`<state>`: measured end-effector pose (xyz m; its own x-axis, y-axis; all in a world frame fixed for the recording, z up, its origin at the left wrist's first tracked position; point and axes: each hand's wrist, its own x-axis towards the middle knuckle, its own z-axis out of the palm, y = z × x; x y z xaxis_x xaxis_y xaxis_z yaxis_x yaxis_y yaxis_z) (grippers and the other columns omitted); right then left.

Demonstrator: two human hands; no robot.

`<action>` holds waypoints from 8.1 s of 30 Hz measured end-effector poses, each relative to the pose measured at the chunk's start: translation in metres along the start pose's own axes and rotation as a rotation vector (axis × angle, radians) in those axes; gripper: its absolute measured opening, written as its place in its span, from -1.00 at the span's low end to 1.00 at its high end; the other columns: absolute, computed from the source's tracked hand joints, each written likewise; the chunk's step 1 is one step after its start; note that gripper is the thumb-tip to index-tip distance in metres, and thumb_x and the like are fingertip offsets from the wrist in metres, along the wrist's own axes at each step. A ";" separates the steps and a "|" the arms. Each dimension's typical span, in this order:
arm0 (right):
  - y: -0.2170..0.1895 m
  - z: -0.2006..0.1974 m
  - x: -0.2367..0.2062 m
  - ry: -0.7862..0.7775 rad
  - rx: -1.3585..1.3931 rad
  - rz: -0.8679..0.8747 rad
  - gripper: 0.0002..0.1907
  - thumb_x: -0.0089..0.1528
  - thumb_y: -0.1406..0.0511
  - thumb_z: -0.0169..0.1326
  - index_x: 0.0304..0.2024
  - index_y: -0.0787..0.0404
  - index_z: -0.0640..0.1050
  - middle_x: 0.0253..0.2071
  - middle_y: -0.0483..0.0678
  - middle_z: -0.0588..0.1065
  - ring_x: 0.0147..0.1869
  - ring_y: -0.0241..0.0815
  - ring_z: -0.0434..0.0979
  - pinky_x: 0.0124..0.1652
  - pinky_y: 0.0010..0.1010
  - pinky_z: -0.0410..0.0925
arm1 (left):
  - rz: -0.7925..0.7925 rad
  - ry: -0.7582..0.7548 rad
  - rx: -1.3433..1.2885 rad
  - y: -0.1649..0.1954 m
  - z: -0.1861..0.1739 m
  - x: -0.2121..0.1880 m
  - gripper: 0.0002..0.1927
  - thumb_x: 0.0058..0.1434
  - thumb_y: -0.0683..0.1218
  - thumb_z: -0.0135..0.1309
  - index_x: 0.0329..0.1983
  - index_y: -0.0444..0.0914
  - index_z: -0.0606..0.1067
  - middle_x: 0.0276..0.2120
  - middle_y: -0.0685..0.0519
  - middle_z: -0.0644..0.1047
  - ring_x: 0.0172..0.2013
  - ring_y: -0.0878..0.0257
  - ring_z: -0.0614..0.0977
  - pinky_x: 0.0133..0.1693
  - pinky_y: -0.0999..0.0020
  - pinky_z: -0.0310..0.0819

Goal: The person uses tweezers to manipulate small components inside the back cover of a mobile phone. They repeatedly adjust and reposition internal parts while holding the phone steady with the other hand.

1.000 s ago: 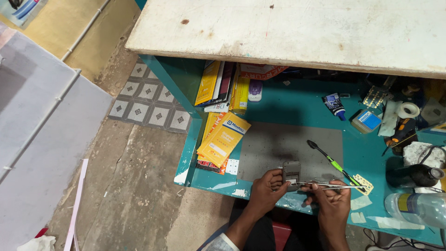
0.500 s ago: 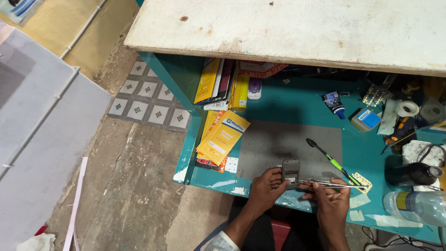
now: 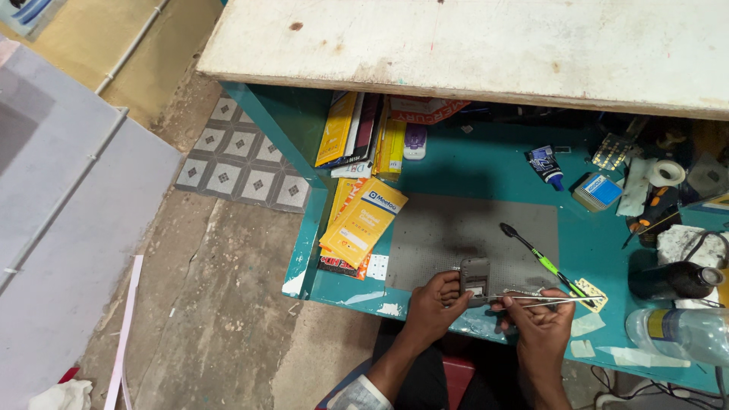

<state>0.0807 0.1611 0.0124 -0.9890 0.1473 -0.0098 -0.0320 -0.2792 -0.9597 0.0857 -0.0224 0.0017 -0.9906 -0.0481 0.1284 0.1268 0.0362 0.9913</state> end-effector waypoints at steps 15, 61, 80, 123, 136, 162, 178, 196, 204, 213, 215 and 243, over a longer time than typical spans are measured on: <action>-0.019 0.011 -0.020 0.028 0.017 -0.027 -0.51 0.36 0.57 0.15 0.05 0.13 0.14 -0.17 0.13 0.55 -0.21 -0.11 0.65 -0.42 -0.50 0.43 | -0.023 0.044 0.122 -0.013 0.007 -0.020 -0.53 0.27 -0.16 0.28 0.19 -0.38 0.43 -0.07 -0.19 0.68 -0.06 0.15 0.75 -0.04 0.34 0.69; -0.038 0.011 -0.026 -0.109 -0.246 -0.104 -0.55 0.47 0.56 0.16 0.03 0.23 0.12 -0.14 0.17 0.59 -0.11 -0.16 0.71 -0.29 -0.60 0.51 | 0.053 -0.073 0.171 -0.010 0.003 -0.028 -0.59 0.35 -0.14 0.22 0.21 -0.33 0.43 -0.03 -0.19 0.66 0.02 0.06 0.73 -0.02 0.31 0.71; -0.027 -0.003 -0.004 -0.203 -0.121 0.077 -0.55 0.38 0.59 0.14 0.04 0.20 0.15 -0.22 0.21 0.60 -0.22 -0.04 0.71 -0.44 -0.51 0.47 | 0.075 -0.058 0.220 -0.019 0.007 -0.025 -0.56 0.29 -0.09 0.28 0.16 -0.28 0.42 -0.06 -0.14 0.68 -0.02 0.07 0.75 -0.05 0.29 0.72; 0.007 0.009 -0.017 0.000 0.603 0.313 -0.84 0.37 0.49 0.10 -0.06 0.25 0.40 -0.23 0.23 0.59 -0.19 0.02 0.70 -0.26 -0.39 0.60 | 0.071 0.133 0.007 -0.030 0.011 -0.033 -0.61 0.39 -0.22 0.18 0.23 -0.41 0.38 -0.01 -0.18 0.65 0.03 0.17 0.71 0.06 0.34 0.67; -0.008 0.025 -0.039 -0.040 -0.044 -0.063 -0.78 0.45 0.52 0.09 -0.03 0.30 0.30 -0.09 0.24 0.59 0.00 -0.01 0.71 -0.15 -0.32 0.64 | -0.021 0.150 -0.017 -0.023 0.009 -0.026 -0.60 0.41 -0.19 0.15 0.23 -0.45 0.38 -0.10 -0.12 0.67 -0.09 0.29 0.73 -0.08 0.45 0.70; -0.016 0.035 -0.039 -0.192 -0.599 -0.403 -0.79 0.38 0.57 0.25 -0.04 0.40 0.46 -0.09 0.11 0.61 -0.03 -0.17 0.69 -0.05 -0.49 0.57 | -0.019 0.183 0.033 -0.029 0.006 -0.021 -0.55 0.36 -0.15 0.21 0.23 -0.43 0.41 -0.18 -0.10 0.70 -0.17 0.30 0.75 -0.14 0.46 0.71; -0.015 0.050 -0.043 0.012 -0.391 -0.082 -0.87 0.40 0.51 0.22 -0.06 0.42 0.52 -0.22 0.08 0.63 -0.26 -0.28 0.62 -0.34 -0.60 0.43 | 0.006 0.163 0.006 -0.030 0.003 -0.018 -0.56 0.36 -0.16 0.21 0.23 -0.43 0.39 -0.16 -0.10 0.70 -0.17 0.28 0.76 -0.15 0.47 0.72; 0.009 0.054 -0.034 0.051 0.224 0.090 -0.88 0.38 0.53 0.10 -0.13 0.34 0.42 -0.17 0.24 0.60 -0.07 0.02 0.73 -0.35 -0.40 0.59 | -0.041 0.052 -0.126 -0.033 -0.012 -0.023 -0.58 0.42 -0.23 0.12 0.21 -0.42 0.23 -0.19 -0.14 0.67 -0.18 0.30 0.73 -0.17 0.50 0.65; 0.007 0.047 -0.027 -0.005 0.187 0.111 -0.87 0.39 0.51 0.12 -0.12 0.31 0.41 -0.18 0.26 0.61 -0.11 -0.01 0.73 -0.45 -0.49 0.47 | -0.068 -0.006 -0.346 -0.032 -0.015 -0.016 -0.56 0.43 -0.22 0.10 0.26 -0.42 0.21 -0.08 -0.21 0.65 -0.05 0.25 0.71 0.00 0.45 0.62; 0.004 0.044 -0.023 0.005 0.206 0.151 -0.84 0.38 0.50 0.12 -0.09 0.31 0.38 -0.20 0.25 0.61 -0.18 -0.02 0.72 -0.50 -0.52 0.40 | -0.083 -0.007 -0.259 -0.030 -0.014 -0.016 -0.58 0.42 -0.20 0.11 0.22 -0.41 0.23 -0.10 -0.21 0.66 -0.08 0.26 0.72 -0.06 0.45 0.64; 0.007 0.047 -0.024 0.036 0.247 0.149 -0.84 0.37 0.51 0.12 -0.09 0.32 0.39 -0.20 0.25 0.61 -0.18 -0.01 0.72 -0.50 -0.51 0.41 | -0.070 -0.010 -0.277 -0.029 -0.015 -0.015 -0.58 0.42 -0.20 0.11 0.22 -0.41 0.23 -0.10 -0.20 0.66 -0.07 0.25 0.72 -0.03 0.44 0.64; -0.015 0.061 -0.031 -0.036 -0.065 -0.038 -0.84 0.42 0.49 0.14 -0.10 0.36 0.38 -0.12 0.23 0.59 -0.04 -0.06 0.71 -0.20 -0.40 0.63 | -0.177 0.083 -0.571 -0.029 -0.015 -0.008 -0.67 0.44 -0.23 0.06 0.18 -0.48 0.34 -0.06 -0.20 0.64 -0.04 0.19 0.71 0.03 0.30 0.70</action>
<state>0.1029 0.1029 0.0441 -0.9918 0.1222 0.0360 -0.0615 -0.2115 -0.9754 0.0911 -0.0384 -0.0281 -0.9947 -0.0826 -0.0609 -0.0091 -0.5199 0.8542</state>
